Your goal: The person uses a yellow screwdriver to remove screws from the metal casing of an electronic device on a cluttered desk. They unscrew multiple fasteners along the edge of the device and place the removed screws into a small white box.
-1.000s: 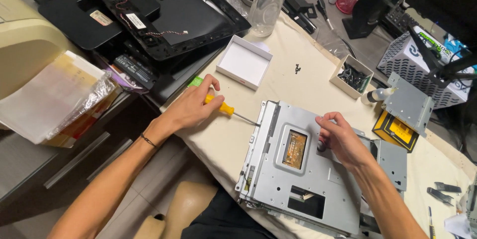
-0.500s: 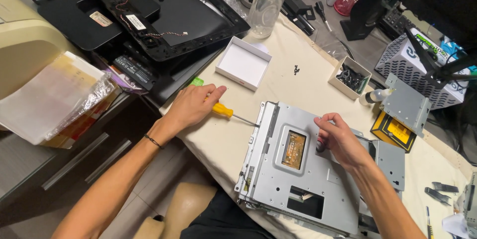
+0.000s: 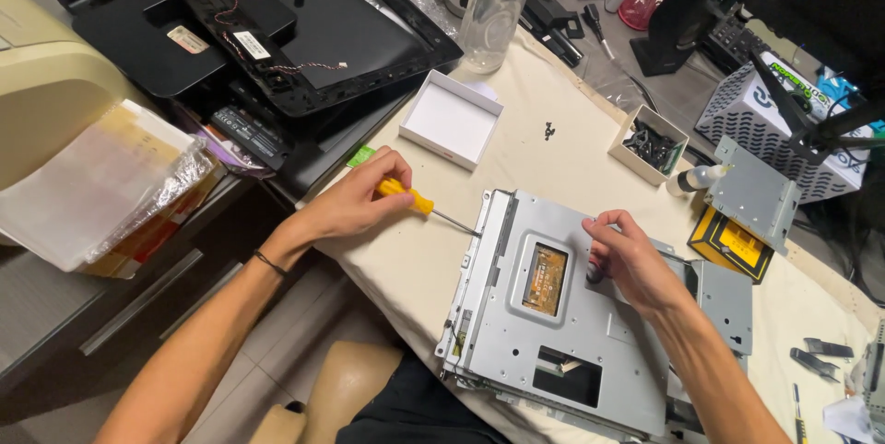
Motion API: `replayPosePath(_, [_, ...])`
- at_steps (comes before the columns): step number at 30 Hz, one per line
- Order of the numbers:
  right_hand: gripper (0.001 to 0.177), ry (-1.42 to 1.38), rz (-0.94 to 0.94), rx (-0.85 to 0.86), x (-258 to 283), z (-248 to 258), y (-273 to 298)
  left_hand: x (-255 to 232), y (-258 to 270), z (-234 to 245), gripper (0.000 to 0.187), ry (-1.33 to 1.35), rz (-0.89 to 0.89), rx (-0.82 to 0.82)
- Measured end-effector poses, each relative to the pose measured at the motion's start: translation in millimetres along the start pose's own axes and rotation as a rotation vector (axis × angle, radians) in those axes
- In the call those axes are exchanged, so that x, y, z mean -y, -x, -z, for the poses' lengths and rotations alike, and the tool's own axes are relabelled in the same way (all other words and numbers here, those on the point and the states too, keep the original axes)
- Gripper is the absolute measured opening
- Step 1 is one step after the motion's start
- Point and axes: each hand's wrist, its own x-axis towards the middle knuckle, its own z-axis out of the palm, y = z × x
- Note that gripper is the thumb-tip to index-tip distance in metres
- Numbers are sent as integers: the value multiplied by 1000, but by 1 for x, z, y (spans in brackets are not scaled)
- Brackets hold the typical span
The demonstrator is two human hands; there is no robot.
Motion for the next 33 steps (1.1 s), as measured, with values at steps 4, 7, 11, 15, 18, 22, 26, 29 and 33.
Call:
replayPosePath(4, [43,9,-2,2,2,-1,3,2,-1,-2,37,125,37,13])
replayPosePath(7, [42,17,-3,2,7,-4,6,-4,-1,-3,37,83,54,-16])
replayPosePath(11, [41,18,-3,-6,10,-7,9,-20,1,-1,23,-45,154,22])
replayPosePath(15, [41,10,5,-8,7,-5,6,-25,1,4,19,-38,122,71])
replayPosePath(18, [42,22,18,-4,13,-9,12,-35,7,5,18,-68,64,105])
replayPosePath(22, [35,-56,12,-12,4,-5,9,-17,4,3,23,-164,-55,141])
replayPosePath(26, [36,-102,34,-35,-1,-1,5,-19,5,0,25,-313,-99,152])
replayPosePath(29, [36,-69,33,-25,1,-3,6,-22,7,-1,25,-405,-113,153])
replayPosePath(33, [53,300,57,-147,36,-38,43,-8,2,-9,26,-586,-230,84])
